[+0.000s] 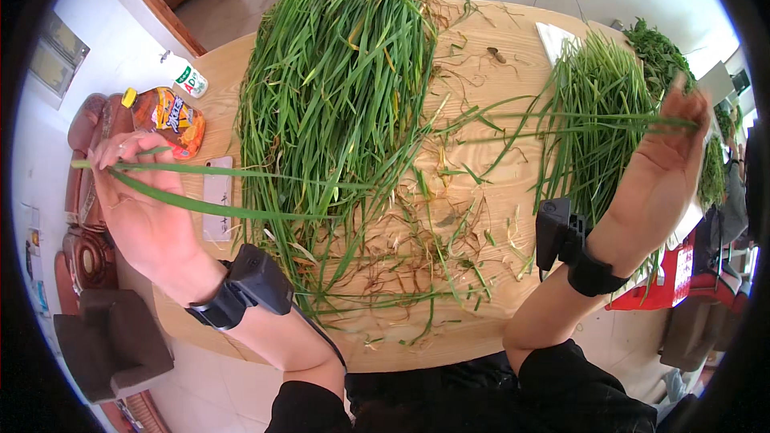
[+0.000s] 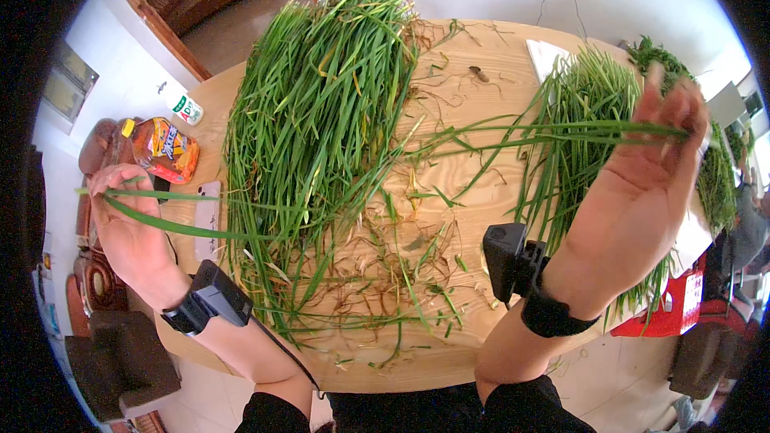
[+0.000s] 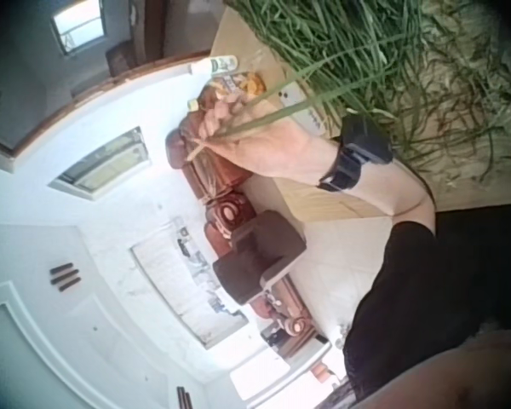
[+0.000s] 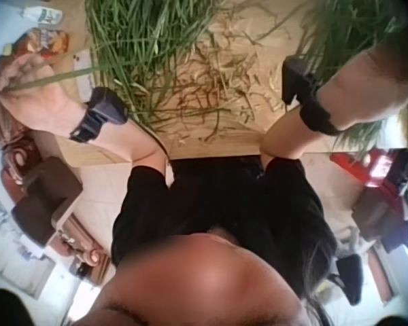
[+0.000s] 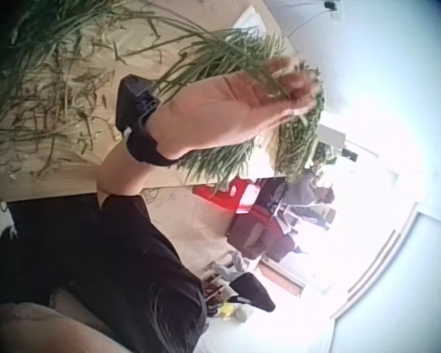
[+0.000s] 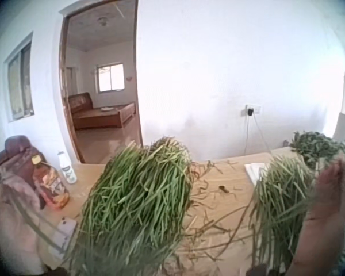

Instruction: The person cleans chives by hand, peeling away the outer layers and removing debris from each stalk before placing it into a separate pile.

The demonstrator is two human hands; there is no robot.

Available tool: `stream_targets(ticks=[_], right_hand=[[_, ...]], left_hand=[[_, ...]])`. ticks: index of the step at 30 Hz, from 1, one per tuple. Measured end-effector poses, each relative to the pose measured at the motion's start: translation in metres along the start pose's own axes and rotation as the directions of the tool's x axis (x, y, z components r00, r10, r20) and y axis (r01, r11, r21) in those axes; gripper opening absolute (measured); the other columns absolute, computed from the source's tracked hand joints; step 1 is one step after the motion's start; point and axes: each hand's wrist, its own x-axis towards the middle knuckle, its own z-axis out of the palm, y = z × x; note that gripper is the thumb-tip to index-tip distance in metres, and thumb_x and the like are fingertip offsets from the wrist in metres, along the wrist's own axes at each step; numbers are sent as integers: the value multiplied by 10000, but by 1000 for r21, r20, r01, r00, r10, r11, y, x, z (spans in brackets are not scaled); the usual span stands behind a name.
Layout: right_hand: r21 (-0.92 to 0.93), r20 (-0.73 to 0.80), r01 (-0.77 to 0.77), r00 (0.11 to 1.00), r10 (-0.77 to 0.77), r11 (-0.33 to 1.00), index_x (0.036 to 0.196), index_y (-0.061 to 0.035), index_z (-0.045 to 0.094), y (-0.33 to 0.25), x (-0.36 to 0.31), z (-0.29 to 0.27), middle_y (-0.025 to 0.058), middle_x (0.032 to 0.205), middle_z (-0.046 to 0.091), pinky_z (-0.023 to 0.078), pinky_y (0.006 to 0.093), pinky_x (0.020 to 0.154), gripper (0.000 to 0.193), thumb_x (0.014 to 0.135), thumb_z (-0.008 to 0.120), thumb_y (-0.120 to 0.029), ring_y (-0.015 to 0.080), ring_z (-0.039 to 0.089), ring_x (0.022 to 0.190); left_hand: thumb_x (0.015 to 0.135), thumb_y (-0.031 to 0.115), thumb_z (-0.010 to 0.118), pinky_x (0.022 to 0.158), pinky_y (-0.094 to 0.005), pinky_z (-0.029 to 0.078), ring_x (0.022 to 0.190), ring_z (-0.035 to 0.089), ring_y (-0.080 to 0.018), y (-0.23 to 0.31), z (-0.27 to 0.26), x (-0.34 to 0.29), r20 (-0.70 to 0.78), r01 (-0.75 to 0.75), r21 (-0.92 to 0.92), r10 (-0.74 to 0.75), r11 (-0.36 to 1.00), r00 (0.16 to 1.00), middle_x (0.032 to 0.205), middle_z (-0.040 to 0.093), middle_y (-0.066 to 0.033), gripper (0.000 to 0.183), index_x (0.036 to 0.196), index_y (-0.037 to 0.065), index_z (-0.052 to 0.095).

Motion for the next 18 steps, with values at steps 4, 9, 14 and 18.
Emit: stream_targets(ticks=[4,9,14,18], right_hand=[[363,639,-268,768,-29,893,1162,35,473,-25,-7,-7,123,1056,551,454,285,804,299,894,439,-93,179,541,930],[-358,570,110,812,124,927,1082,-10,550,2,-72,46,110,949,570,438,264,684,307,779,563,-57,164,538,802],[-339,629,-9,742,234,941,878,-16,652,-1,-90,73,89,775,517,434,298,730,194,689,635,24,207,529,761],[-202,501,-241,807,312,949,1231,-24,387,3,-98,73,102,780,590,461,287,745,540,748,629,-37,180,594,738]], left_hand=[[940,257,327,860,-381,379,899,493,-241,-21,24,0,224,-21,402,-77,915,972,953,529,-135,305,974,-2,483],[894,502,232,904,-362,357,1069,495,-275,-121,71,-19,213,-123,860,-130,495,968,1172,500,-201,684,1163,-87,450],[894,522,194,958,-364,328,1124,443,-309,-139,87,-44,35,160,643,-237,749,971,1219,437,-235,739,1216,-123,357],[909,483,251,928,-458,372,1035,509,-326,-133,83,-46,87,64,676,-166,734,982,1073,518,-240,608,1097,-67,430]])
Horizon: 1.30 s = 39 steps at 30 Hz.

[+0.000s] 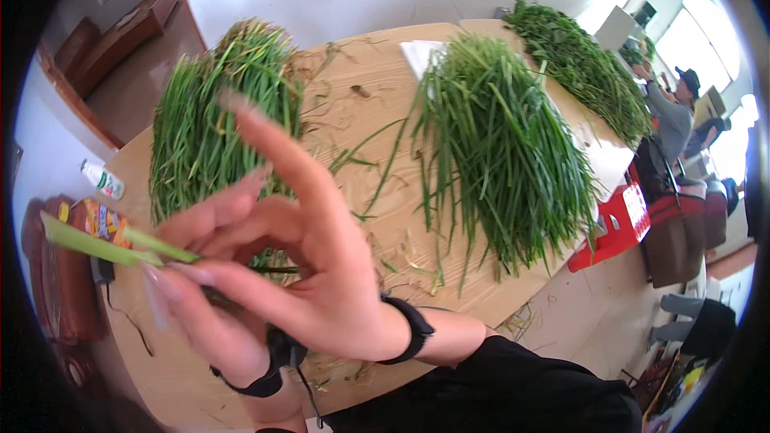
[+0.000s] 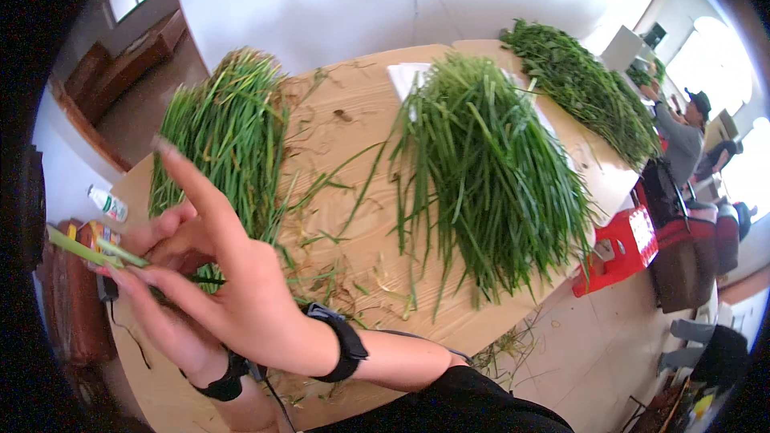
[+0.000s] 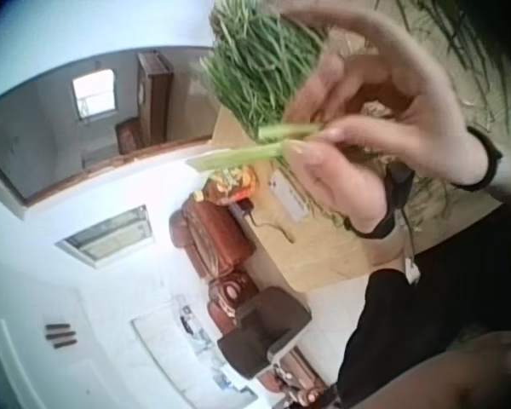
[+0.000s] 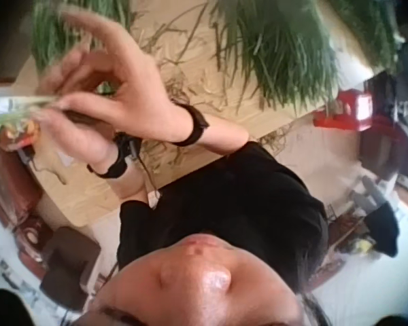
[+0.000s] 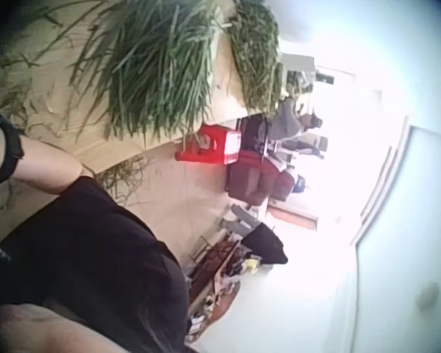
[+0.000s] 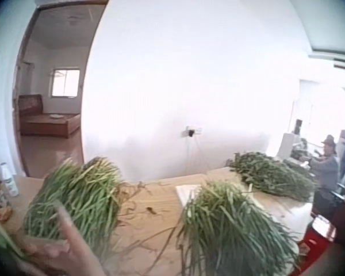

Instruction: The person cleans chives by hand, peeling away the outer layers and removing debris from each stalk before placing it into a separate pile.

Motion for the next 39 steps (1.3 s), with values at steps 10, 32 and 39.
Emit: stream_targets(ticks=[10,32,39], right_hand=[[-186,304,-109,939,163,976,1129,53,327,-7,-8,10,227,854,530,444,376,668,375,857,490,-147,359,547,761],[-976,-211,-212,977,-29,-45,1264,10,347,-16,58,-168,248,1256,349,329,441,957,657,806,572,-405,349,370,1154],[-902,91,-110,896,434,417,1219,29,397,104,76,-72,221,1191,422,405,370,880,627,797,578,-398,300,487,1045]], left_hand=[[940,411,153,1018,-388,240,1138,419,-256,17,10,6,-370,-142,110,174,984,913,1155,484,-179,541,1119,-23,421],[904,292,313,915,-390,329,1062,469,-263,63,-108,6,-215,-73,303,143,950,966,1076,511,-165,418,1148,-27,428],[896,269,329,882,-390,353,982,498,-267,79,-124,-14,-231,-155,278,223,948,947,1003,523,-169,387,1084,-47,453]])
